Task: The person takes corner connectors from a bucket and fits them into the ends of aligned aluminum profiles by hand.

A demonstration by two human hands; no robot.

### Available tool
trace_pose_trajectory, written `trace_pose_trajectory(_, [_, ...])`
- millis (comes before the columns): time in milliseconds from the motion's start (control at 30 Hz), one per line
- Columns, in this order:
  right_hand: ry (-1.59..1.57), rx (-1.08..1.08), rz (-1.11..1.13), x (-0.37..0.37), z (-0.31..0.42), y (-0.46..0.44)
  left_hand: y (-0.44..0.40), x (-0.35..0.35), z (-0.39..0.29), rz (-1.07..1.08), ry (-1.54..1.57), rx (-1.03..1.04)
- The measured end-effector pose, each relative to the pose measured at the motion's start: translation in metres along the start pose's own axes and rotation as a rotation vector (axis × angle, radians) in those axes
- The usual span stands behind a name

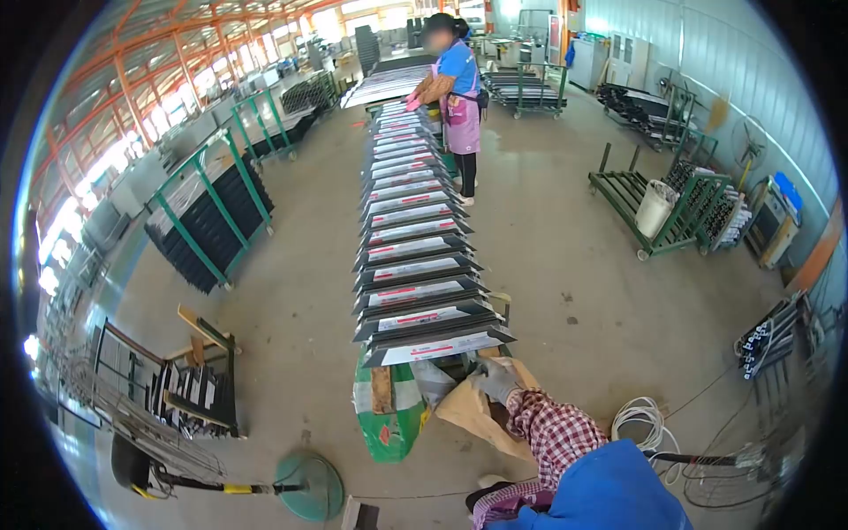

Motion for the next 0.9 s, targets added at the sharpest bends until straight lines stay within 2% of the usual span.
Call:
trace_pose_trajectory(33, [-0.006, 0.036, -0.033, 0.0, 0.003, 0.003, -0.012, 0.02, -0.019, 0.034, 0.008, 0.003])
trace_pose_trajectory(100, [-0.02, 0.105, -0.098, -0.001, 0.011, 0.005, -0.072, 0.034, -0.005, 0.233, -0.281, 0.359])
trace_pose_trajectory(133, [-0.024, 0.1, -0.049, -0.002, 0.015, 0.007, -0.098, 0.042, -0.005, 0.331, -0.424, 0.539])
trace_pose_trajectory(233, [-0.124, 0.204, -0.056, 0.012, 0.009, 0.004, -0.148, 0.112, -0.046, 0.281, 0.137, 0.006])
trace_pose_trajectory(300, [-0.173, 0.221, -0.079, 0.033, -0.021, -0.009, -0.183, 0.146, -0.062, 0.355, 0.144, 0.029])
trace_pose_trajectory(400, [-0.154, 0.186, -0.135, 0.037, -0.021, -0.024, -0.235, 0.191, -0.088, 0.397, 0.091, 0.0])
trace_pose_trajectory(567, [-0.056, 0.186, -0.236, 0.052, -0.033, -0.031, -0.351, 0.221, -0.09, 0.455, 0.164, 0.031])
trace_pose_trajectory(600, [-0.084, 0.265, -0.203, 0.054, -0.034, -0.032, -0.368, 0.228, -0.094, 0.465, 0.168, 0.013])
trace_pose_trajectory(700, [-0.085, 0.305, -0.24, 0.056, -0.036, -0.033, -0.411, 0.256, -0.1, 0.475, 0.152, -0.022])
trace_pose_trajectory(833, [-0.171, 0.357, -0.372, 0.06, -0.022, -0.029, -0.472, 0.302, -0.096, 0.522, 0.093, -0.091])
trace_pose_trajectory(900, [-0.044, 0.41, -0.401, 0.058, -0.005, -0.027, -0.489, 0.339, -0.111, 0.551, 0.073, -0.132])
Point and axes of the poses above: each hand's wrist, its own y-axis away from the middle knuckle, its own x-axis out of the palm, z = x × y, the point moved 3 cm from there along -y, towards the middle knuckle, and after that the axes turned 11 degrees about x, right-handed, at the moved point
